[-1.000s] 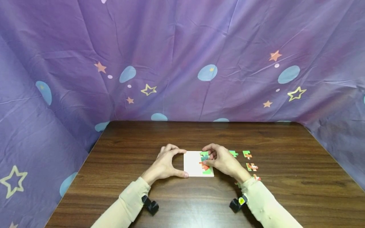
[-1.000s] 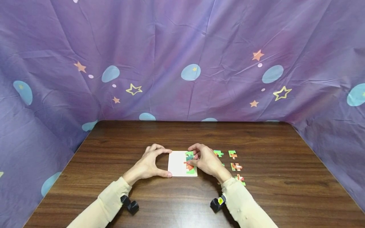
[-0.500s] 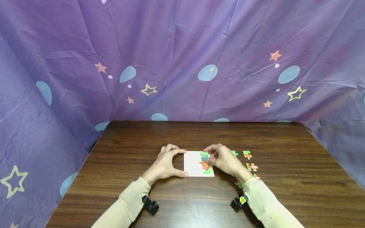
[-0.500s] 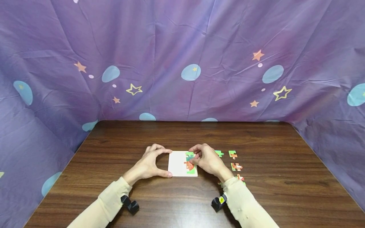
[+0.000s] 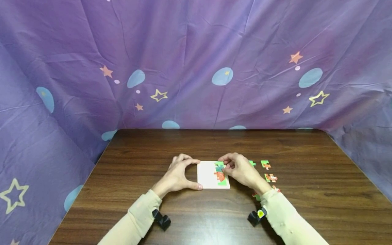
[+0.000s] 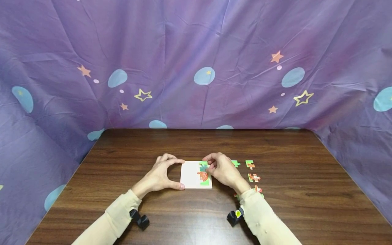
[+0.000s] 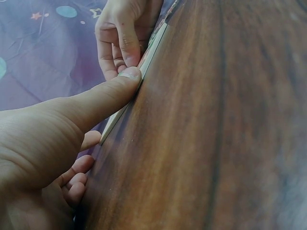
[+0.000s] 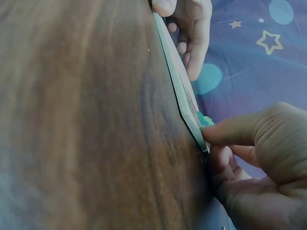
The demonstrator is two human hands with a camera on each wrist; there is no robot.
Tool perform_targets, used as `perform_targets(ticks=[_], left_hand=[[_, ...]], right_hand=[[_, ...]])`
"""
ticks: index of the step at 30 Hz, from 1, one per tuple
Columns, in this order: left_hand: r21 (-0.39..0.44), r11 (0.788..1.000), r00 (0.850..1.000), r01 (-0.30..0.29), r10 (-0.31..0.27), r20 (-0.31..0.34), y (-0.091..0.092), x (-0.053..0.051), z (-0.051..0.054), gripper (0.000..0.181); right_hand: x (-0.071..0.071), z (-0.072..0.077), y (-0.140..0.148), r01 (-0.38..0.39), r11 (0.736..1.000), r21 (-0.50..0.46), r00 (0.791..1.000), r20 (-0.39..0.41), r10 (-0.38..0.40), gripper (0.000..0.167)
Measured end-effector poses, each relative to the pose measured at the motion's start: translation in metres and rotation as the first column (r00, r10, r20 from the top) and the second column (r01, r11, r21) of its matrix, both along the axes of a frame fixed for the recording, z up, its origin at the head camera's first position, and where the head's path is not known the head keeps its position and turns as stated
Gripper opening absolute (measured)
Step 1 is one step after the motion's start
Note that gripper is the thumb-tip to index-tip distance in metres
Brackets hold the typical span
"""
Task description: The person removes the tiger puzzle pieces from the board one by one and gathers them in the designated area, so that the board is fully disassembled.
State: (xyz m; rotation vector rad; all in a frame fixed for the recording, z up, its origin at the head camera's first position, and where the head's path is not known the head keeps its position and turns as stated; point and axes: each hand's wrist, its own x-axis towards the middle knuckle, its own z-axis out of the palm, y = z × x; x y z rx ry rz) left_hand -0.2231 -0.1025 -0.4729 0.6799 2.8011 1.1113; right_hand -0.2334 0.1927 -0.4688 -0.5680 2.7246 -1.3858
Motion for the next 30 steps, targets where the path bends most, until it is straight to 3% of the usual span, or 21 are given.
perform_targets(ticks=[6,14,22,30], left_hand=[[-0.009,1.000,1.000,0.002,-0.002,0.005,-0.001,-0.001,0.000,0.097],[0.005,1.000,1.000,0.002,-0.002,0.004,-0.001,-0.001,0.001,0.097],[-0.004,1.000,1.000,0.005,-0.005,0.001,-0.002,-0.002,0.001,0.097],[-0.003,1.000,1.000,0.014,-0.014,-0.005,-0.001,-0.001,-0.001,0.096]], right_hand=[[-0.002,0.001,0.000,0.014,1.000,-0.018,1.000,-0.018,-0.014,0.030],[-0.004,0.011,0.000,-0.028,0.998,-0.054,0.999,0.015,0.028,0.030],[-0.003,0.041,0.009,-0.022,0.995,-0.099,1.000,-0.018,0.020,0.033],[0.001,0.071,0.042,0.030,0.990,-0.140,0.998,-0.048,-0.037,0.038]])
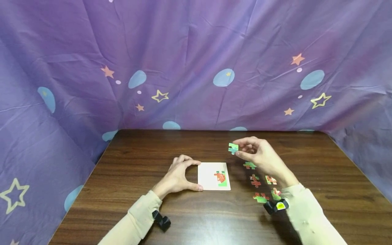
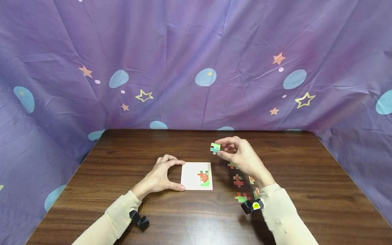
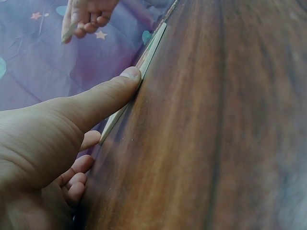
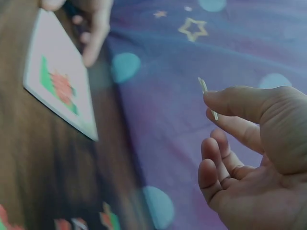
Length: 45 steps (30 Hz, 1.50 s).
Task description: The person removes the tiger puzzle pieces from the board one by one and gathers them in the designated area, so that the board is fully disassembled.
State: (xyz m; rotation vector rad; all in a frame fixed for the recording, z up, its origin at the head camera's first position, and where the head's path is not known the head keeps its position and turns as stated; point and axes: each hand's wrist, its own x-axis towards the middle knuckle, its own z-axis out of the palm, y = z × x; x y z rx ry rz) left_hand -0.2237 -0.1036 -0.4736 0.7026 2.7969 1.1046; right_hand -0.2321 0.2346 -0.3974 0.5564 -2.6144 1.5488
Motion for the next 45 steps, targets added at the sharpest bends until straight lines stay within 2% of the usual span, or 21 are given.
perform_targets(ticks=[6,10,13,18,27,34,41,45], left_hand=[[0.000,1.000,1.000,-0.003,0.003,0.006,-0.001,0.001,-0.001,0.096],[-0.008,1.000,1.000,-0.002,0.002,-0.002,-0.002,0.000,-0.003,0.096],[-0.012,1.000,1.000,-0.001,0.001,0.000,-0.003,0.000,-0.004,0.097],[-0.011,1.000,1.000,-0.003,0.003,0.010,-0.003,0.001,-0.003,0.096],[0.001,1.000,1.000,-0.006,0.006,0.014,0.000,0.001,0.000,0.096],[0.007,1.000,1.000,-0.009,0.009,0.012,0.000,0.001,0.001,0.097],[0.004,1.000,1.000,0.002,-0.002,-0.021,0.000,0.000,-0.002,0.095],[0.009,1.000,1.000,-0.003,0.004,-0.010,0.000,0.000,-0.001,0.096]], right_hand=[[-0.001,0.005,0.024,0.027,0.999,0.023,0.999,-0.042,-0.026,0.038],[-0.001,-0.001,0.035,0.022,0.996,0.091,0.995,-0.097,-0.013,0.039],[-0.001,-0.008,0.039,0.021,0.992,0.127,0.997,-0.081,-0.010,0.040],[-0.005,-0.020,0.039,0.024,0.984,0.178,0.999,-0.045,-0.017,0.041],[-0.011,-0.039,0.034,0.002,0.970,0.243,0.998,-0.055,0.012,0.038],[-0.019,-0.053,0.028,-0.053,0.960,0.276,0.996,-0.053,0.070,0.037],[-0.020,-0.058,0.025,-0.043,0.946,0.322,0.997,-0.042,0.060,0.035],[-0.018,-0.060,0.024,-0.029,0.940,0.341,0.998,-0.045,0.047,0.036]])
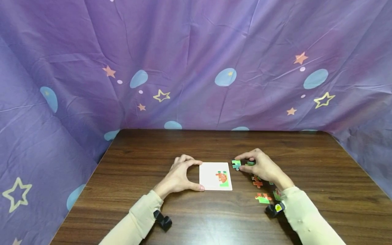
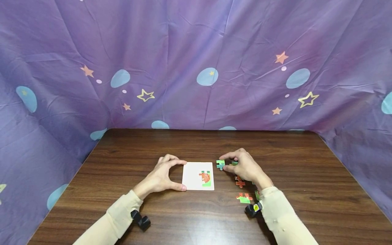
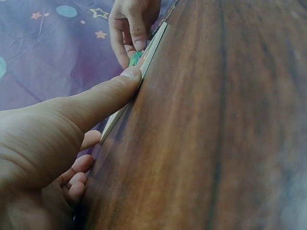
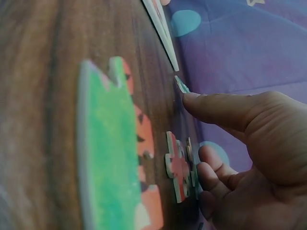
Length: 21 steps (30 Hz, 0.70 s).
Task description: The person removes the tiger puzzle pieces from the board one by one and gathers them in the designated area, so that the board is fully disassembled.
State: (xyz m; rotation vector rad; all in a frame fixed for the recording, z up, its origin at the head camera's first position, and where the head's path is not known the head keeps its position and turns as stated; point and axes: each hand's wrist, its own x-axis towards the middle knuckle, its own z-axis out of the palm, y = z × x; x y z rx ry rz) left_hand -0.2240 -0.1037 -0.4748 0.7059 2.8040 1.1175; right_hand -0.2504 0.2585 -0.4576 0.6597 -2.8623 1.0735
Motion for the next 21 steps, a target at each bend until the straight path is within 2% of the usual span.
perform_targets(ticks=[5,7,12,14,21], left_hand=[[0.000,1.000,1.000,-0.009,0.009,0.005,-0.0002,-0.0005,0.0002,0.097],[0.015,1.000,1.000,-0.012,0.012,-0.005,-0.0005,-0.0021,-0.0042,0.097],[0.015,1.000,1.000,-0.010,0.010,0.000,0.0001,-0.0016,-0.0028,0.097],[-0.001,1.000,1.000,-0.006,0.006,0.010,0.0005,-0.0003,0.0014,0.097],[-0.001,1.000,1.000,-0.007,0.007,0.007,0.0000,0.0001,0.0014,0.097]], right_hand=[[0.0017,0.0004,-0.0012,0.031,0.999,0.026,0.999,0.013,-0.031,0.038],[0.0015,0.0008,-0.0011,0.032,0.999,0.035,0.999,0.013,-0.032,0.038],[0.0014,-0.0005,0.0004,0.034,0.999,0.037,0.999,0.016,-0.035,0.039],[0.0020,-0.0013,0.0007,0.040,0.999,0.034,0.999,0.026,-0.040,0.039],[0.0023,-0.0019,0.0003,0.045,0.998,0.035,0.998,0.041,-0.046,0.040]])
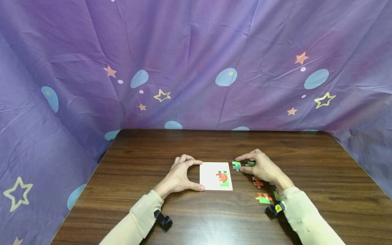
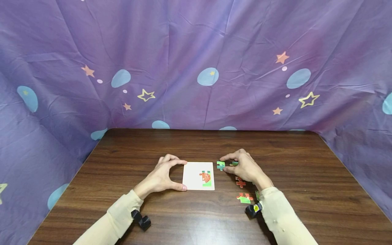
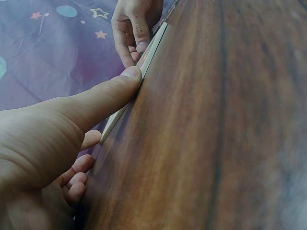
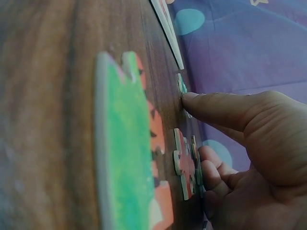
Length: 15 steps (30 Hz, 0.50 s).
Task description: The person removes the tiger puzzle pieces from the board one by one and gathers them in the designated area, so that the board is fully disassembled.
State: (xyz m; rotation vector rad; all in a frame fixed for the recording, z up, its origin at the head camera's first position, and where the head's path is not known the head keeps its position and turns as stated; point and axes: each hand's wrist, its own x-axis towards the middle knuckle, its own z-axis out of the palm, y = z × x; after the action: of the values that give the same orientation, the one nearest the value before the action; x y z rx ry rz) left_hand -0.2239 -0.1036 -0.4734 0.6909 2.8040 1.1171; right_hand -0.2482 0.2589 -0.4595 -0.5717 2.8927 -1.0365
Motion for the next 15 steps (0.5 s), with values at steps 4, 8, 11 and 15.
perform_targets(ticks=[4,8,11,15], left_hand=[[-0.003,1.000,1.000,0.002,-0.002,-0.003,0.0000,-0.0005,0.0000,0.097],[-0.019,1.000,1.000,0.002,-0.002,0.001,0.0001,-0.0008,-0.0007,0.097],[-0.022,1.000,1.000,0.002,-0.002,0.001,0.0001,-0.0005,-0.0002,0.096],[-0.008,1.000,1.000,0.006,-0.006,0.001,-0.0003,0.0003,0.0004,0.096]], right_hand=[[-0.0002,-0.0002,0.0002,-0.003,1.000,0.000,1.000,-0.008,0.003,0.041],[-0.0004,-0.0003,0.0002,0.002,1.000,0.003,1.000,0.000,-0.002,0.041],[0.0000,0.0010,-0.0001,-0.001,1.000,0.002,1.000,0.011,0.001,0.042],[0.0010,0.0073,0.0001,-0.044,0.998,-0.039,0.999,0.011,0.045,0.042]])
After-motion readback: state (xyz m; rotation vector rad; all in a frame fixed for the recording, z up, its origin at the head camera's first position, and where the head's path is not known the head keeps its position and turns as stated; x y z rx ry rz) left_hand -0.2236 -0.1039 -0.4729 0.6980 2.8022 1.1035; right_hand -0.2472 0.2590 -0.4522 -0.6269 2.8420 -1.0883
